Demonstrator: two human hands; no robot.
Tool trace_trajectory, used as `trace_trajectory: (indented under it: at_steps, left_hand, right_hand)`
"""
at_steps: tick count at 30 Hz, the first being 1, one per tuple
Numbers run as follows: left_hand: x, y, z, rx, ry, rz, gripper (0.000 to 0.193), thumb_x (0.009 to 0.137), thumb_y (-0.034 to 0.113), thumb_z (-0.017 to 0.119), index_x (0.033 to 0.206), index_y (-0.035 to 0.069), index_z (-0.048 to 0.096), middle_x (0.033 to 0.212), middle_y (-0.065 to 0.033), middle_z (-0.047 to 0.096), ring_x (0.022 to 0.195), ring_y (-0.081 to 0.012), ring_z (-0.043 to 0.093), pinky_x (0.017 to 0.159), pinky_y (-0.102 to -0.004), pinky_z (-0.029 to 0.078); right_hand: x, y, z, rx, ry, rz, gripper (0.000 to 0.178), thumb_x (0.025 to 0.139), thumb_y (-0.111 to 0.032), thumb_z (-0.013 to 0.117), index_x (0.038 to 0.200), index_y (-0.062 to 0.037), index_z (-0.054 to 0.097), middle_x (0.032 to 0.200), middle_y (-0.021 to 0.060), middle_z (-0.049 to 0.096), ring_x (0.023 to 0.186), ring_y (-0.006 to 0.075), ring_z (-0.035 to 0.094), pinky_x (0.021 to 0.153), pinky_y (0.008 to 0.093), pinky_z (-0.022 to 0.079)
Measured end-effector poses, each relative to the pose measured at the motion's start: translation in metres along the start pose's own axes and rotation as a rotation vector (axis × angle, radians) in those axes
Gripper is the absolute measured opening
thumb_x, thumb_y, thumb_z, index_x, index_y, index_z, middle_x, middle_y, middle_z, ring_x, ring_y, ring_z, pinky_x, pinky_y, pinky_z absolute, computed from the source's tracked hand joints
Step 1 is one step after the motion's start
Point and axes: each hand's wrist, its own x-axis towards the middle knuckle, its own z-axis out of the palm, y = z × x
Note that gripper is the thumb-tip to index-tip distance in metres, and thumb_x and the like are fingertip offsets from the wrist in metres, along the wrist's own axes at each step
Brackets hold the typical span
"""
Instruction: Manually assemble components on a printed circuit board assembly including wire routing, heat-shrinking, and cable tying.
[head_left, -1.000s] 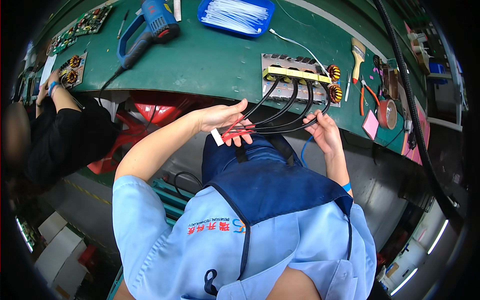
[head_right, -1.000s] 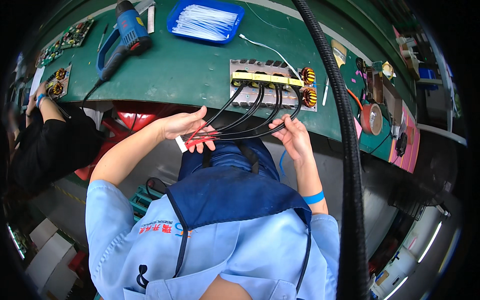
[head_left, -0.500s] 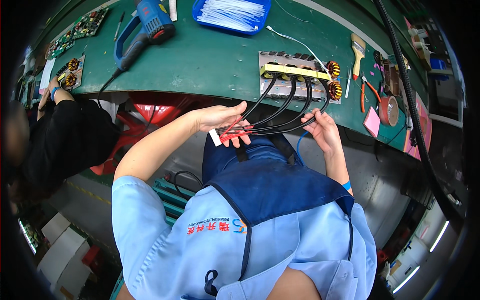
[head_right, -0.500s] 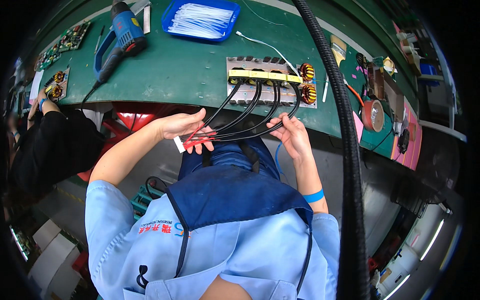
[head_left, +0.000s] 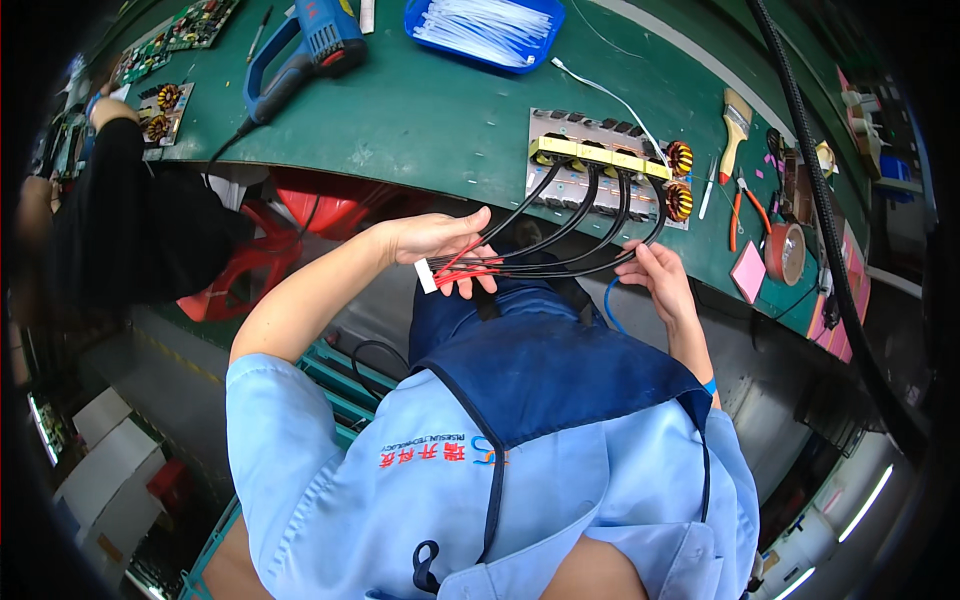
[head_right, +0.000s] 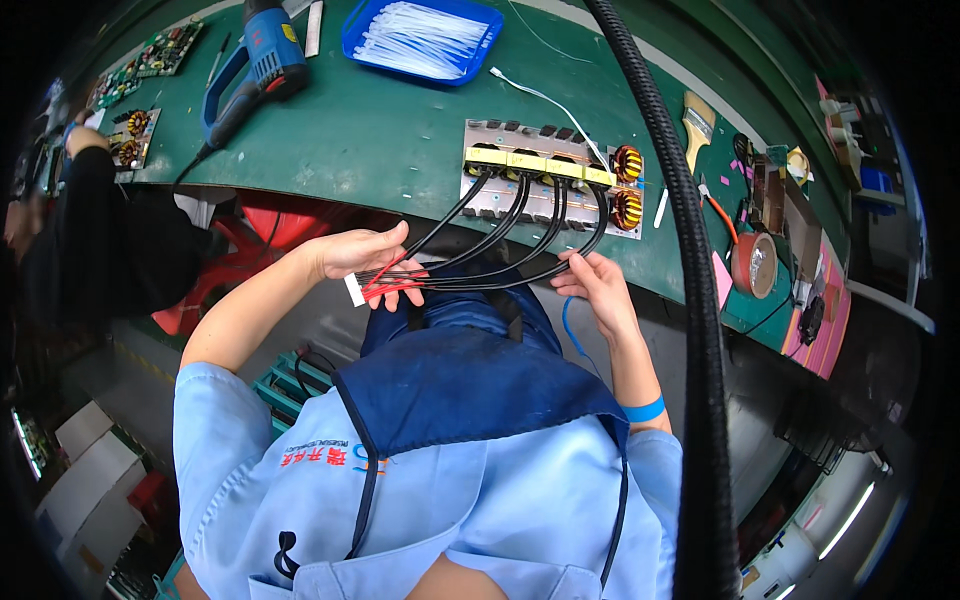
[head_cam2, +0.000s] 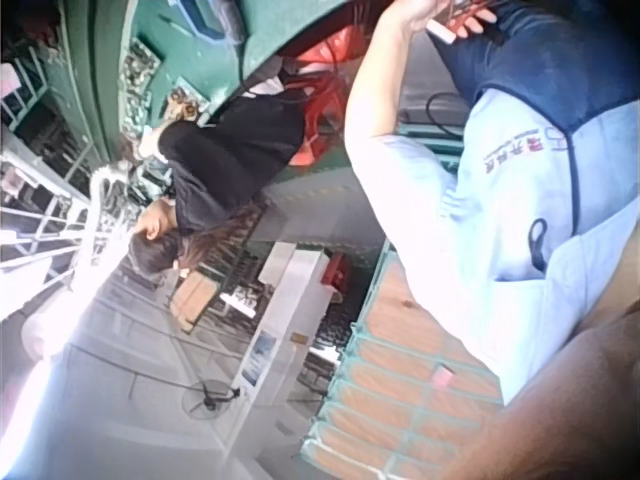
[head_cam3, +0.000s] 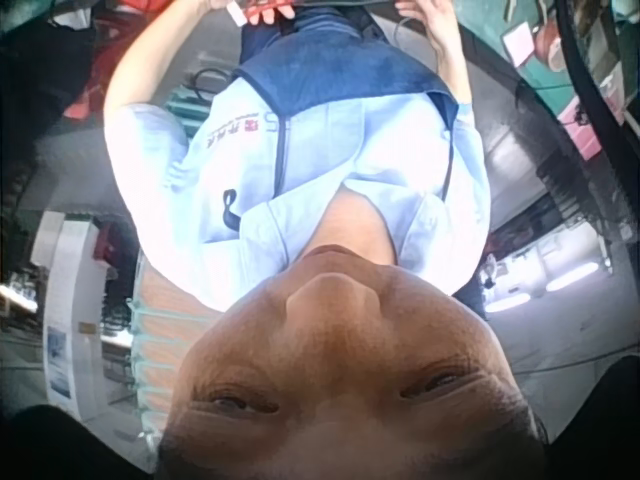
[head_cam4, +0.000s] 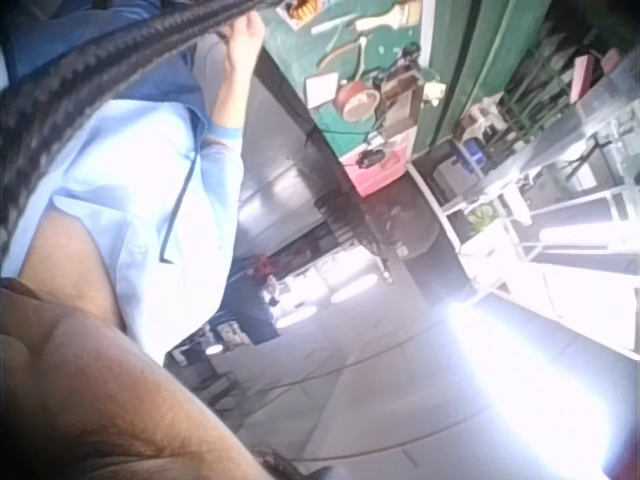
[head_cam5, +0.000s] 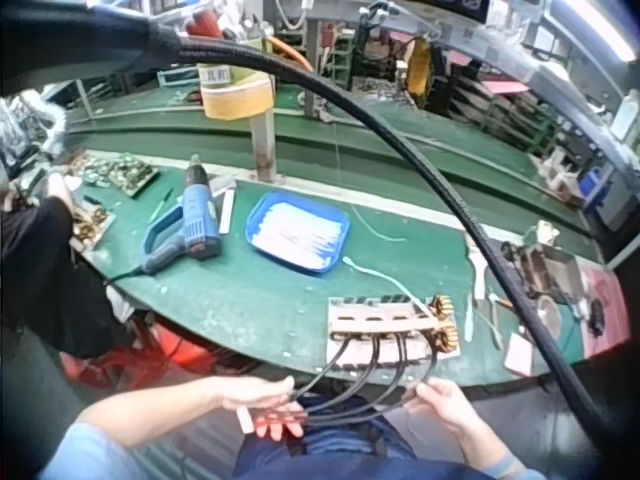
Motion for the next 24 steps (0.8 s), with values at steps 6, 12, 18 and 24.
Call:
trace_trajectory:
  at_steps: [6, 12, 18, 24]
  left_hand:
    - [-0.001, -0.001, 0.000, 0.003, 0.000, 0.009, 0.083, 0.072, 0.065, 0.017, 0.105, -0.007, 0.042, 0.092, -0.0152, 0.055, 0.066, -0.0152, 0.057, 0.051, -0.0243, 0.049]
    - [0.001, -0.003, -0.003, -0.007, -0.016, -0.001, 0.082, 0.074, 0.063, 0.016, 0.107, -0.008, 0.039, 0.093, -0.0156, 0.055, 0.066, -0.0155, 0.057, 0.051, -0.0239, 0.049]
    - [0.000, -0.002, -0.003, -0.003, -0.003, -0.010, 0.081, 0.074, 0.063, 0.018, 0.106, -0.008, 0.039, 0.092, -0.0155, 0.055, 0.067, -0.0154, 0.057, 0.052, -0.0247, 0.049]
    - [-0.001, -0.001, -0.003, 0.014, -0.003, 0.004, 0.077, 0.076, 0.060, 0.021, 0.105, -0.008, 0.040, 0.090, -0.0155, 0.056, 0.067, -0.0162, 0.057, 0.052, -0.0248, 0.049]
  right_hand:
    - [-0.007, 0.003, -0.022, -0.171, 0.172, -0.247, 0.018, 0.081, -0.018, 0.046, 0.080, -0.0004, 0.050, 0.069, 0.0044, 0.054, 0.063, 0.0100, 0.052, 0.058, 0.0196, 0.042]
    - [-0.018, -0.013, -0.007, -1.017, 0.325, -0.950, 0.057, 0.050, -0.014, 0.071, 0.099, -0.0029, 0.045, 0.103, 0.0164, 0.044, 0.097, 0.0319, 0.041, 0.083, 0.0381, 0.032]
    - [-0.009, -0.015, 0.006, -1.398, 0.105, -0.986, 0.079, 0.044, -0.020, 0.072, 0.114, -0.0079, 0.038, 0.120, 0.0151, 0.032, 0.111, 0.0317, 0.031, 0.090, 0.0461, 0.023]
    - [0.006, -0.023, 0.015, -1.475, 0.070, -0.981, 0.077, 0.045, -0.015, 0.071, 0.115, -0.0103, 0.038, 0.120, 0.0140, 0.033, 0.111, 0.0311, 0.031, 0.090, 0.0450, 0.024]
